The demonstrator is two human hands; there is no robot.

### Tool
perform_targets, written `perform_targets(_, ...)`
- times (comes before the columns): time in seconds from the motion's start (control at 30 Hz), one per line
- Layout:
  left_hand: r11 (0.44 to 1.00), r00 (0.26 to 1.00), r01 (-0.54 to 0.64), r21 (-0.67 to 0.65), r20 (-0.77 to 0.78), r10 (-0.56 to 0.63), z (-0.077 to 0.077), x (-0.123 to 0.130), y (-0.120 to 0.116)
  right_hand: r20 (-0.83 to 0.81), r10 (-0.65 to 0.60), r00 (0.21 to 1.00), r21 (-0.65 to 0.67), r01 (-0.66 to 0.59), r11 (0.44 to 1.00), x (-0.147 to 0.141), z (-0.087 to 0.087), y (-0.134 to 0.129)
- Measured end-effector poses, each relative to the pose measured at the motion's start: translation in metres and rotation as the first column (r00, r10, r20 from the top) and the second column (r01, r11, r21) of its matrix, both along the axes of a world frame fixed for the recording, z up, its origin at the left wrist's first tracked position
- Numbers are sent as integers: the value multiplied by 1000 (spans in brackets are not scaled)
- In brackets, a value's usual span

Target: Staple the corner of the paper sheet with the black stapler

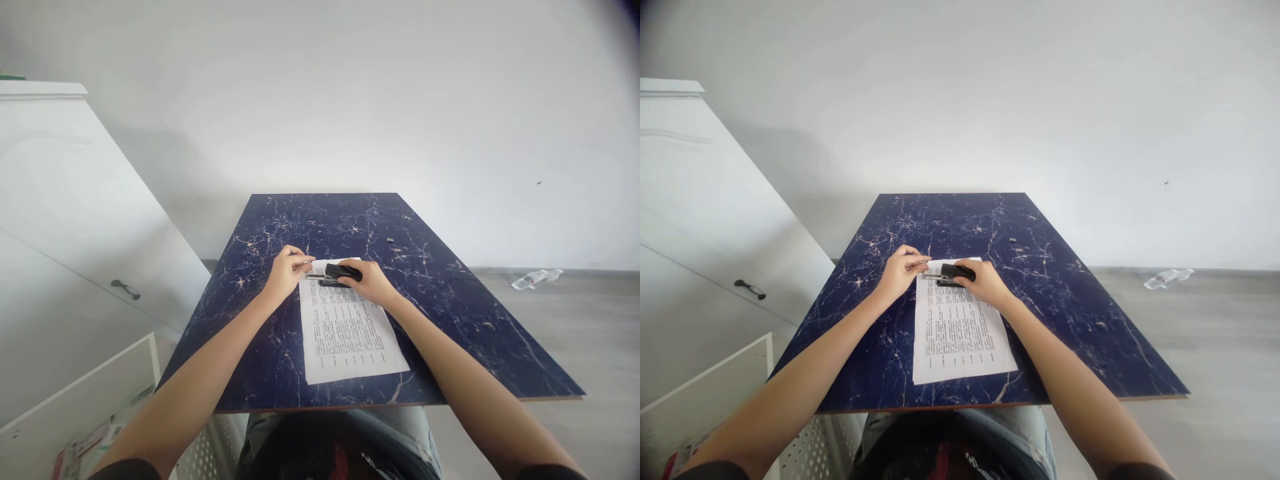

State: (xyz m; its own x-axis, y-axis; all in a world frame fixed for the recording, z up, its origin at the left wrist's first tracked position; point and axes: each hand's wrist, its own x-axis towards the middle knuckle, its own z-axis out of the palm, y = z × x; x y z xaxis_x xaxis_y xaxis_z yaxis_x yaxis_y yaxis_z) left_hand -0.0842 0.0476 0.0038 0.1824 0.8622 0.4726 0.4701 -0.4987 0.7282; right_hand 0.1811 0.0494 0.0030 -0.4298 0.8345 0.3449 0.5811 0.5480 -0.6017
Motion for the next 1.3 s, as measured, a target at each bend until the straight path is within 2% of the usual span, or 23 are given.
perform_targets(0.07, 999, 1000, 29, -46, 6, -29, 0, 0, -1, -1, 1, 1000, -1, -1, 1000, 0, 0, 0)
perform_targets(0.17, 975, 987, 103, -194, 142, -76, -1, 2, -3, -9, 6, 1000, -6, -6, 1000, 0, -1, 0)
perform_targets(0.23, 952, 973, 124, -281, 223, -61, -1, 3, -5, -10, 6, 1000, -6, -6, 1000, 0, -1, 0)
perform_targets(0.3, 943, 973, 102, -317, 229, -28, 1, 2, -6, -6, 0, 1000, -4, 0, 1000, 0, -1, 0)
perform_targets(0.47, 969, 994, -17, -245, 97, 42, 7, 3, -10, 7, 4, 1000, -7, -4, 1000, 1, 0, 0)
perform_targets(0.57, 984, 1000, -3, -180, 18, 6, 5, 9, -10, 6, 10, 1000, -1, -10, 1000, 1, -1, 0)
perform_targets(0.67, 980, 999, 22, -195, -23, -27, -1, 14, -7, 7, 9, 1000, 6, -9, 1000, 1, -3, 1)
perform_targets(0.83, 978, 1000, 3, -209, -23, -8, -9, 15, -4, 1, 6, 1000, 9, -6, 1000, 1, -4, 2)
perform_targets(1.3, 982, 1000, -17, -188, -16, 15, -4, 15, -9, 11, 7, 1000, -7, -7, 1000, 0, 2, -1)
